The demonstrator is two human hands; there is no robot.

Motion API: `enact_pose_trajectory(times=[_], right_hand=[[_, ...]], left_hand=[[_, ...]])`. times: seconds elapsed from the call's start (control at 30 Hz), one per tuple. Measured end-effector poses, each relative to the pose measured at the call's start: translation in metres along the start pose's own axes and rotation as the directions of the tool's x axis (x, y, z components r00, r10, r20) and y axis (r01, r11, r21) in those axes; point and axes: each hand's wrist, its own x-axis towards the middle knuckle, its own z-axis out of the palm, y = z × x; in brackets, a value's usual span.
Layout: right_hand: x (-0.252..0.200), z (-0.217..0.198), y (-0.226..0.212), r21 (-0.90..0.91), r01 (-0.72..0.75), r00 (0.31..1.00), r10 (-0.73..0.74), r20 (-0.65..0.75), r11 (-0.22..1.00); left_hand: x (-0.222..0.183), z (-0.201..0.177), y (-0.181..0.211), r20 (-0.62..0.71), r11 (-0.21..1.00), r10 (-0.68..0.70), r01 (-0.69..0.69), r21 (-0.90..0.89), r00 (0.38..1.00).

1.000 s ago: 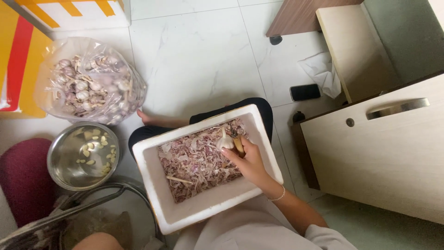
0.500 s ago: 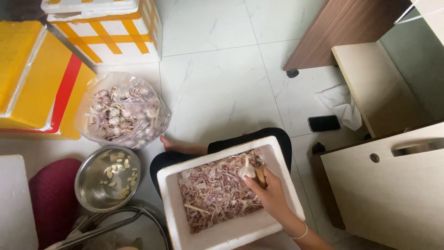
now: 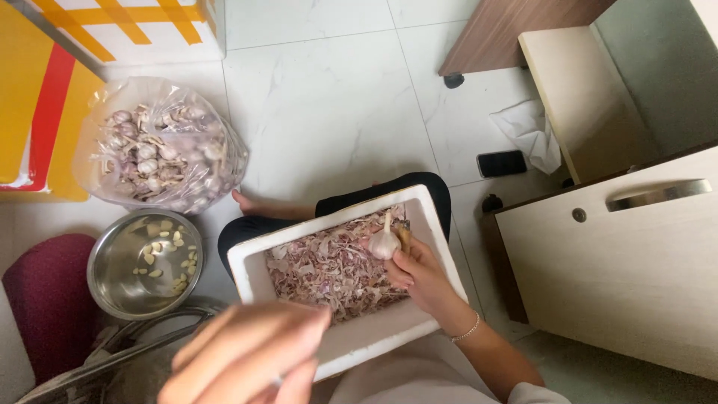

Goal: The person is sitting on the floor, breaking apart garlic bulbs and peeling the skin off individual cloves using their hands and a small knife.

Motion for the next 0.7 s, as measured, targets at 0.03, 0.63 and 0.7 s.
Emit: enact_pose_trajectory(times=[0.03, 0.63, 0.7], right_hand=[[-0.001, -0.011, 0.012, -0.063, 0.045, 0.999, -0.047, -0.028, 0.997], [-0.001, 0.022, -0.003, -0.770, 0.496, 0.703, -0.706, 0.086, 0.401], [-0.005, 0.027, -0.008, -0.696, 0.503, 0.747, -0.663, 0.051, 0.513]], left_hand=[[0.044, 0.031, -0.009, -0.013, 1.000, 0.001, -0.001, -0.018, 1.000], [-0.026, 0.170, -0.116, 0.480, 0.399, -0.302, 0.567, -0.721, 0.823], [-0.022, 0.159, -0.115, 0.455, 0.425, -0.372, 0.584, -0.692, 0.809]])
